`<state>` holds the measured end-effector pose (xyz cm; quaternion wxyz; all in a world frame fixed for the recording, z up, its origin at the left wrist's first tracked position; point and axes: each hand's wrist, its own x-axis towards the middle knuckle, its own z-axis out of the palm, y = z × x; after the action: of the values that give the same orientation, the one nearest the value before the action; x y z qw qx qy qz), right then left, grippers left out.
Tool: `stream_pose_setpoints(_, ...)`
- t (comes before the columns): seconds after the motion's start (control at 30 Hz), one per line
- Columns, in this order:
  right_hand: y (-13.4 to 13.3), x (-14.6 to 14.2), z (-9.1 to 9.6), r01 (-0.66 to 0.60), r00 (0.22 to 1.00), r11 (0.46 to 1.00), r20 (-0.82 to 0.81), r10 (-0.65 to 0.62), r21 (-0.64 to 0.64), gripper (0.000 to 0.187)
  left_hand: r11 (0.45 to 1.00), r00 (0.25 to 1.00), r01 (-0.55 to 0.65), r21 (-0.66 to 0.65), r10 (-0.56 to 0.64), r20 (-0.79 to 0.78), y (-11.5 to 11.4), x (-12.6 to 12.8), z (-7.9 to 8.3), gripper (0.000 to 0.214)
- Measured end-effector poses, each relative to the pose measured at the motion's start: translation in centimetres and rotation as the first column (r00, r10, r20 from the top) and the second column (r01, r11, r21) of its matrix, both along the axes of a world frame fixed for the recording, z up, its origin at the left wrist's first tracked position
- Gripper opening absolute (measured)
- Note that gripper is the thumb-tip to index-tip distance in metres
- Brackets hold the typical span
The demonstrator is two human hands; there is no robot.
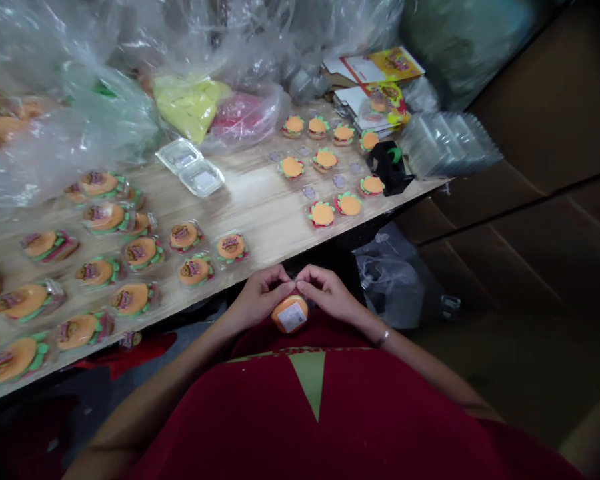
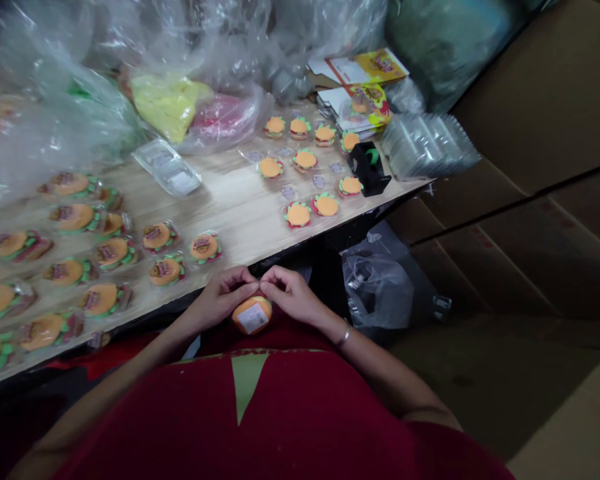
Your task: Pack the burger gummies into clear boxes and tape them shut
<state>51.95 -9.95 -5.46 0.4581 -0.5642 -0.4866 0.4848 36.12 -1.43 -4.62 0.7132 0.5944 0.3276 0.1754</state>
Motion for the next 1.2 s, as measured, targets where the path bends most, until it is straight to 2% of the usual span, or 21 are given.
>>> stream_pose_setpoints(0.13,-1.7,1.0,-0.6,0.042,0.998,0.999,0.038,-0.041,-0.027,0.025,0.998,0.999,-0.016,-0.054,0.018,0.044,-1.0,-0.7,-0.6,0.018)
stream_pose_setpoints(0.23,-2.7,2.0,-1.0,0.028,1.000,0.996,-0.013,-0.029,-0.080,0.023,0.998,1.000,0.028,0.049,-0.028,-0.007,-1.8,-1.9,-1.0,0.022)
stream_pose_setpoints(0.33,-2.1,3.0,-0.5,-0.146,0.989,0.987,0.022,0.148,-0.061,0.017,0.990,0.997,0.069,0.119,-0.064,-0.042,-2.4,-2.6,-1.1,0.026)
stream_pose_setpoints(0.4,-0.7,3.4,0.4,-0.304,0.946,0.953,0.113,0.304,-0.016,0.015,0.991,0.998,0.061,0.119,-0.056,-0.041,-2.7,-2.6,-1.2,0.025)
stream_pose_setpoints(0.53,1.8,3.9,2.1,-0.552,0.797,0.833,0.285,0.533,-0.013,0.011,0.992,0.991,-0.122,0.020,0.123,-0.052,-3.7,-2.5,-1.1,0.018)
stream_pose_setpoints(0.63,2.5,3.9,2.7,-0.622,0.722,0.783,0.375,0.581,-0.016,0.013,0.971,0.980,-0.195,-0.138,0.188,-0.064,-4.4,-2.6,-0.6,0.018)
stream_pose_setpoints(0.73,2.2,3.6,3.0,-0.650,0.701,0.760,0.395,0.594,0.010,0.015,0.955,0.982,-0.187,-0.232,0.174,-0.075,-4.7,-2.7,0.0,0.019)
stream_pose_setpoints(0.8,1.8,3.2,3.2,-0.632,0.703,0.775,0.426,0.570,0.005,0.015,0.963,0.985,-0.164,-0.213,0.149,-0.086,-4.6,-2.8,0.3,0.018)
stream_pose_setpoints(0.9,0.9,2.6,3.3,-0.555,0.711,0.832,0.510,0.484,-0.016,0.015,0.977,0.988,-0.139,-0.162,0.126,-0.090,-4.4,-2.7,0.4,0.015)
stream_pose_setpoints(0.97,0.2,2.3,2.9,-0.492,0.751,0.870,0.502,0.430,-0.008,0.014,0.983,0.989,-0.135,-0.124,0.125,-0.083,-4.3,-2.6,0.1,0.014)
stream_pose_setpoints(1.1,-1.9,1.9,1.0,-0.225,0.948,0.974,0.238,0.213,0.025,0.015,0.990,0.988,-0.139,-0.030,0.137,-0.072,-4.5,-2.8,-0.3,0.015)
stream_pose_setpoints(1.2,-3.2,1.8,0.1,-0.099,0.985,0.995,0.142,0.094,0.022,0.016,0.991,0.988,-0.134,-0.014,0.133,-0.078,-4.5,-2.9,-0.6,0.016)
